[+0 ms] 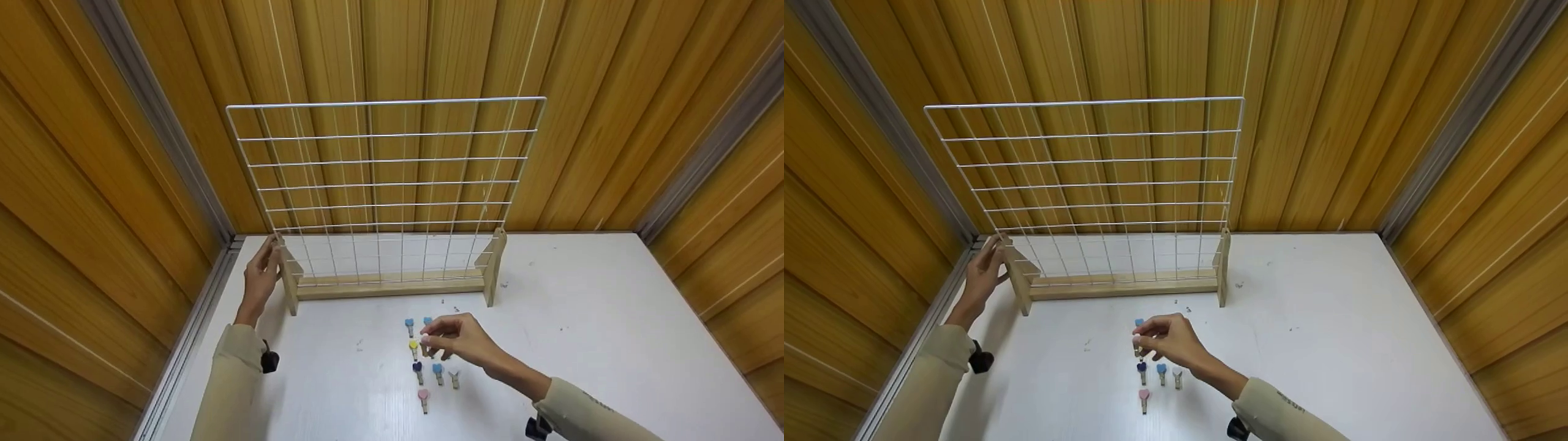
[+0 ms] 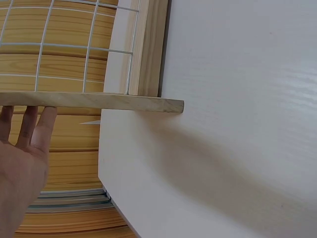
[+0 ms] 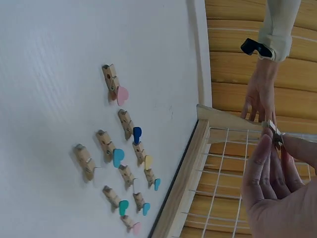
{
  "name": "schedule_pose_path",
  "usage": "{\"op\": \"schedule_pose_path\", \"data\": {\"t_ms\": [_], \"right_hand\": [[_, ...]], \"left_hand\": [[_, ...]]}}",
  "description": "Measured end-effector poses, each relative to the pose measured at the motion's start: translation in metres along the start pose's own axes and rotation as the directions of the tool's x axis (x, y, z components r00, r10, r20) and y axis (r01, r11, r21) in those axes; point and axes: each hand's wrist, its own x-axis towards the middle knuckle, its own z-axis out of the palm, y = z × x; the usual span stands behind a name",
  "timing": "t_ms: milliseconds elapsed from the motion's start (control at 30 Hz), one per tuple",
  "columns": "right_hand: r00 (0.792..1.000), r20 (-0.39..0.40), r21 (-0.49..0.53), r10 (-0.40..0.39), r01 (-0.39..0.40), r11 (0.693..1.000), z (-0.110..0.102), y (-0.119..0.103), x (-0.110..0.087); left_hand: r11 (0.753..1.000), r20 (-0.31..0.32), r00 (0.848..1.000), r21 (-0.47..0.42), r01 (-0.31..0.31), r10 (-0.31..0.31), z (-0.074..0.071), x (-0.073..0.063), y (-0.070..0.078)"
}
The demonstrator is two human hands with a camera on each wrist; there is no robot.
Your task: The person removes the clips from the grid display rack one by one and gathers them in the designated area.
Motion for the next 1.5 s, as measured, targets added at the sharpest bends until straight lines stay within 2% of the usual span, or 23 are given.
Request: {"op": "schedule_pose_path", "data": {"t_ms": [200,367,500,633,800,967,1267,1500], "right_hand": [[0.995,0.035,0.010,0.096,-0.096,0.995,0.000,0.033,-0.010],[0.990,0.081,0.004,0.119,-0.120,0.993,0.011,0.055,-0.012],[0.989,0.114,-0.070,0.096,-0.089,0.994,0.020,0.070,-0.017],[0.990,0.136,-0.157,0.042,-0.020,0.987,0.023,0.080,-0.024],[0.988,0.153,-0.213,0.006,0.027,0.977,0.022,0.090,-0.028],[0.993,0.120,-0.273,0.004,0.029,0.962,0.022,0.096,-0.030],[0.996,0.066,-0.341,-0.067,0.085,0.936,0.023,0.097,-0.026],[0.998,0.056,-0.256,-0.027,0.041,0.966,0.022,0.098,-0.023]], "left_hand": [[1.000,-0.002,1.000,0.007,0.021,-0.021,-0.009,-0.007,0.003],[1.000,-0.012,1.000,0.011,0.001,-0.001,-0.014,-0.008,0.004],[1.000,-0.008,1.000,0.004,-0.001,0.001,-0.013,-0.007,0.003],[1.000,0.008,1.000,0.001,0.013,-0.013,-0.010,-0.006,0.001],[1.000,0.008,1.000,-0.008,0.012,-0.012,-0.006,-0.005,0.000],[1.000,0.016,1.000,-0.015,0.013,-0.013,-0.001,-0.003,0.000],[1.000,0.022,1.000,-0.011,-0.010,0.010,-0.001,0.000,0.002],[0.999,0.034,0.999,0.047,0.017,-0.018,-0.008,0.002,0.010]]}}
